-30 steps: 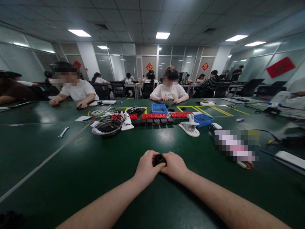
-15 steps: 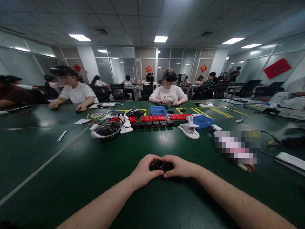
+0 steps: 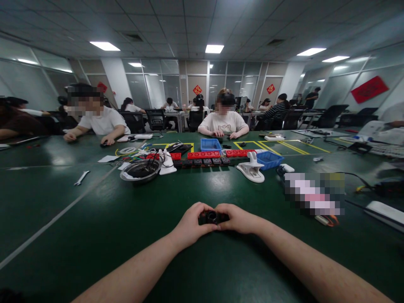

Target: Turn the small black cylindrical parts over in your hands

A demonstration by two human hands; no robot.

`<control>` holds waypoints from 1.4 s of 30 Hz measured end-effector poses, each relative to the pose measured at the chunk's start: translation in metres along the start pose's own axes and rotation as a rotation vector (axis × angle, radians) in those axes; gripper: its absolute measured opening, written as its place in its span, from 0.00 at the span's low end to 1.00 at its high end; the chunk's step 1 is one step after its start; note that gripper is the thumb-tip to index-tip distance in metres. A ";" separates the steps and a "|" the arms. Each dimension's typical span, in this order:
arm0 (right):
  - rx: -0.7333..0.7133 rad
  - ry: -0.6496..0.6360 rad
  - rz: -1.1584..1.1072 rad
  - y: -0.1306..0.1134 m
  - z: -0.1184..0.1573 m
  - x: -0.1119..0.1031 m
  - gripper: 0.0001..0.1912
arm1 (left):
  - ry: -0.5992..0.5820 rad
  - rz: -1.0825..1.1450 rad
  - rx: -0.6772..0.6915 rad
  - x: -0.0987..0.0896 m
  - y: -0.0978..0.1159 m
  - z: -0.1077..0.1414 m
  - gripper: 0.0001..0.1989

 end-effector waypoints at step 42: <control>-0.050 -0.028 -0.107 -0.002 0.001 -0.001 0.18 | 0.173 0.010 0.018 -0.006 0.003 0.003 0.18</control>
Point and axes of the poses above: each hand's wrist, its own z-axis away from the middle knuckle, its own x-axis out of the palm, y = z × x, the point moved 10 cm from there along -z, towards the middle knuckle, and after that the axes turned 3 degrees about -x, right-handed, at the moved point
